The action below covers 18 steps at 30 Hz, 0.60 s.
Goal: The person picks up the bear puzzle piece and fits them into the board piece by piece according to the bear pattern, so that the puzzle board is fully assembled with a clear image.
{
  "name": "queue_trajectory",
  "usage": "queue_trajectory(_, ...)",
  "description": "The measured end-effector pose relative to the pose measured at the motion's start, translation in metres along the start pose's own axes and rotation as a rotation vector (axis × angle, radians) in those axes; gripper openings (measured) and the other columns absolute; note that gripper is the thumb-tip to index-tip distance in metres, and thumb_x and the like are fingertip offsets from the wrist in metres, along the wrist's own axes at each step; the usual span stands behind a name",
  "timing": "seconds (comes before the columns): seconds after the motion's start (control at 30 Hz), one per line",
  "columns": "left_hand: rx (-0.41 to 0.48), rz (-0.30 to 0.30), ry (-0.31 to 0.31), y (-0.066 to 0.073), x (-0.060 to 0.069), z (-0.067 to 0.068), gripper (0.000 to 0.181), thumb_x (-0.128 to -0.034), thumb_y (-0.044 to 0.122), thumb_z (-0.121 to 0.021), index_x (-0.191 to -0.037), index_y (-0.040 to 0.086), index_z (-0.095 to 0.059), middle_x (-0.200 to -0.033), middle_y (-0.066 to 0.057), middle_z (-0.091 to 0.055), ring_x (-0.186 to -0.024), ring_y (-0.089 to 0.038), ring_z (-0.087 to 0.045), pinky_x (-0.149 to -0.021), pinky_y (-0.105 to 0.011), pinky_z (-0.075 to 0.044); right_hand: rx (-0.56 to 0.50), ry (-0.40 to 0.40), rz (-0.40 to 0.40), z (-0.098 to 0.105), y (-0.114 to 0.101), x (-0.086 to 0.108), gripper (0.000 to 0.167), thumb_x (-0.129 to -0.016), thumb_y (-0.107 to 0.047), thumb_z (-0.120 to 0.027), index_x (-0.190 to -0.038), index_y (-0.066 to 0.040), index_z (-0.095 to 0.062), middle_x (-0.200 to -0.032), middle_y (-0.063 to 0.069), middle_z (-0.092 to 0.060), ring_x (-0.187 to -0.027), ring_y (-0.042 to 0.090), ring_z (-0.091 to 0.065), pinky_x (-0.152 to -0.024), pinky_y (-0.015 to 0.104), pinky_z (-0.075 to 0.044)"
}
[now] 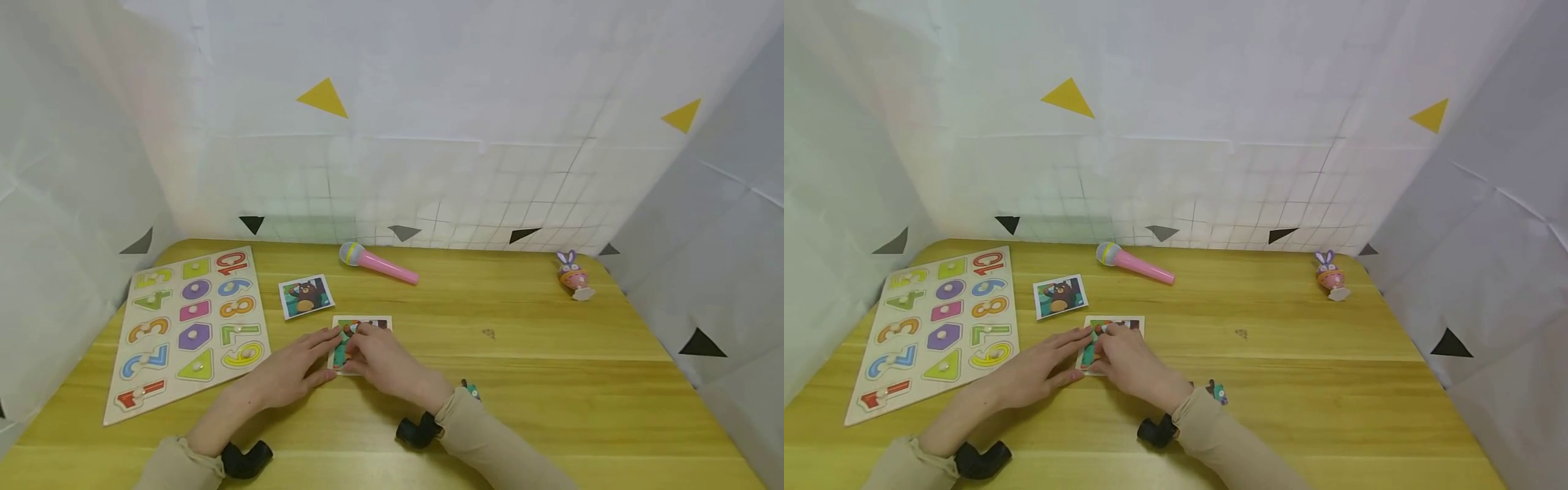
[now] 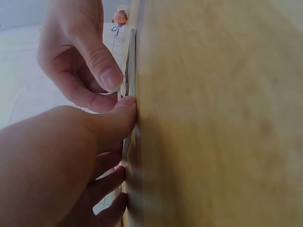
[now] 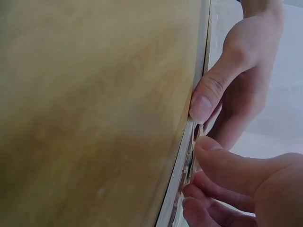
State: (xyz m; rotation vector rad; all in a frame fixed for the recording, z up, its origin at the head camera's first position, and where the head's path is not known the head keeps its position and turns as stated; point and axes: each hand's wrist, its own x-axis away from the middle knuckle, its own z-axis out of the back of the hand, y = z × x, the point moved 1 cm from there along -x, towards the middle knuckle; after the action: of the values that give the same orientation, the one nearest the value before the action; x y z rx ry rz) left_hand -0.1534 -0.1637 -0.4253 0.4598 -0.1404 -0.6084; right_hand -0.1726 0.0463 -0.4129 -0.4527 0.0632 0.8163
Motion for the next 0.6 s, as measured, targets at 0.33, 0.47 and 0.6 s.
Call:
queue_trajectory(0.33,-0.025,-0.001,0.003,0.001,-0.001,-0.001,0.061,-0.1016,0.039,-0.057,-0.154,0.012,-0.041,-0.162,-0.006,-0.033,-0.148,-0.034,-0.032,-0.115,-0.056,-0.034,-0.046,0.037,-0.013,-0.004,0.005,0.002,0.018,-0.090,-0.020,-0.076,-0.098,-0.005,-0.069,-0.098,0.007,-0.057,-0.079,0.015,-0.055,-0.072,0.026,-0.048)
queue_trajectory(0.47,-0.066,-0.001,0.010,0.004,-0.002,0.001,0.057,-0.1003,0.036,-0.060,-0.149,0.009,-0.048,-0.159,-0.009,-0.039,-0.145,-0.034,-0.038,-0.113,-0.055,-0.038,-0.080,0.045,-0.017,-0.006,0.008,0.002,0.019,-0.089,-0.021,-0.077,-0.098,-0.006,-0.069,-0.097,0.007,-0.059,-0.081,0.016,-0.057,-0.073,0.027,-0.050)
queue_trajectory(0.6,-0.114,-0.047,0.038,0.010,-0.003,0.004,0.048,-0.0988,0.029,-0.064,-0.142,0.008,-0.057,-0.149,-0.011,-0.052,-0.137,-0.033,-0.049,-0.108,-0.053,-0.045,-0.130,0.026,-0.038,-0.005,0.009,0.001,0.021,-0.087,-0.022,-0.079,-0.098,-0.006,-0.070,-0.096,0.006,-0.060,-0.083,0.018,-0.059,-0.075,0.026,-0.051)
